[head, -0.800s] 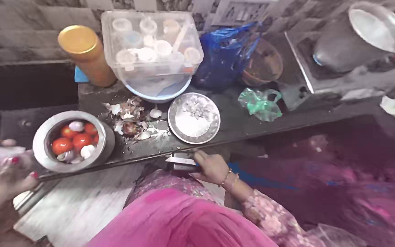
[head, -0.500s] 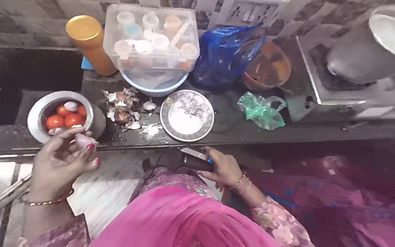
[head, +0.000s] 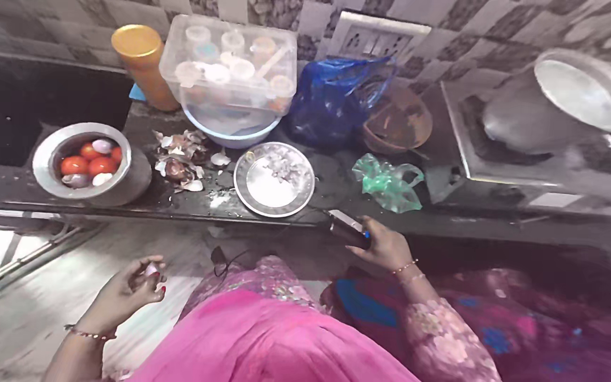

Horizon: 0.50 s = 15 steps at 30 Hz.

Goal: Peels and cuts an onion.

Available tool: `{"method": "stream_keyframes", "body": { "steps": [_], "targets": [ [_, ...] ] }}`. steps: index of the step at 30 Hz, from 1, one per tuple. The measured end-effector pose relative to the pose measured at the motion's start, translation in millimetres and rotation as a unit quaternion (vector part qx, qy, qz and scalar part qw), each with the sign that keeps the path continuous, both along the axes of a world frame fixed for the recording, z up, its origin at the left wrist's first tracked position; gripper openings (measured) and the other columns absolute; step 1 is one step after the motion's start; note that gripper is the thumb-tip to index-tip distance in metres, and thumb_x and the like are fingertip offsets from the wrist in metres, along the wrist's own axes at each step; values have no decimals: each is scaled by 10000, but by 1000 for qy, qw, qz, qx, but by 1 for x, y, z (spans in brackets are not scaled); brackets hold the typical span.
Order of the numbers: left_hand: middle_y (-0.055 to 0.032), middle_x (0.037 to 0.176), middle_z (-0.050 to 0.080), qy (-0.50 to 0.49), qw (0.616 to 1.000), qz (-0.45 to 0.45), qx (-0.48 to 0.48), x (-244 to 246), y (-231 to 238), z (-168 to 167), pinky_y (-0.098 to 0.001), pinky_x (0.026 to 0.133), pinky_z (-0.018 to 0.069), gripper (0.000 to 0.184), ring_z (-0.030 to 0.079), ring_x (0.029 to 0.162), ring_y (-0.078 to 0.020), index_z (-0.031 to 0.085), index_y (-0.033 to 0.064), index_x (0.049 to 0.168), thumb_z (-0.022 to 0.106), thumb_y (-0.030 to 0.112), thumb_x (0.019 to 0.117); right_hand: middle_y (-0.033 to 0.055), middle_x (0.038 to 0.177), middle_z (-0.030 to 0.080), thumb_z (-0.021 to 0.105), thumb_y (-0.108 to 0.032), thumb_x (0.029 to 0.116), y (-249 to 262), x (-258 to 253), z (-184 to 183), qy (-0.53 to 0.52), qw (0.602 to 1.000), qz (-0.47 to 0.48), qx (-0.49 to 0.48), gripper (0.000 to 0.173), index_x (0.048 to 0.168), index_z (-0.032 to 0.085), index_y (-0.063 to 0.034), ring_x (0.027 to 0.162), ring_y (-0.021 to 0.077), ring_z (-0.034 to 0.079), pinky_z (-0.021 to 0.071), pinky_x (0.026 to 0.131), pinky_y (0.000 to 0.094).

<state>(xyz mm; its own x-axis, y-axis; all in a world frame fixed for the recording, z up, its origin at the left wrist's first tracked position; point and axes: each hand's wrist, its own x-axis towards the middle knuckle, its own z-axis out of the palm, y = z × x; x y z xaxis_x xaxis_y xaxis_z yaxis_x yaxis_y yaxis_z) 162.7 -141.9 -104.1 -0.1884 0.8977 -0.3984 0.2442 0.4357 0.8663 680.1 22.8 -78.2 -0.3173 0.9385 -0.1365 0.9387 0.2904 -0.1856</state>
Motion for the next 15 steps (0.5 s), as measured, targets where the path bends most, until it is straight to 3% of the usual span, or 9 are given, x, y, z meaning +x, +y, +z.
{"method": "stream_keyframes", "body": {
  "steps": [7, 12, 15],
  "targets": [
    [-35, 1115, 643, 16, 1000, -1, -24, 2, -16, -13, -224, 657, 574, 681, 668, 807, -52, 529, 7, 1316, 735, 178, 691, 250, 1253, 672, 833, -393, 816, 22, 45, -2, -56, 996, -37, -58, 790, 1427, 532, 8, 1056, 461, 686, 521, 862, 669],
    [-24, 1121, 653, 4, 1000, -8, -26, 8, -10, -13, -224, 673, 583, 744, 678, 818, -50, 526, 15, 1316, 768, 245, 651, 227, 1302, 653, 845, -297, 806, 40, 56, -1, -77, 992, -43, -94, 787, 1476, 499, -70, 1087, 454, 673, 511, 868, 678],
    [-26, 1127, 655, 5, 999, -24, -20, 10, -1, -16, -233, 691, 584, 789, 678, 842, -56, 539, 28, 1313, 799, 274, 610, 229, 1248, 675, 881, -218, 772, 52, 62, -1, -78, 991, -52, -94, 801, 1474, 510, -116, 1050, 463, 680, 515, 854, 691]
  ]
}}
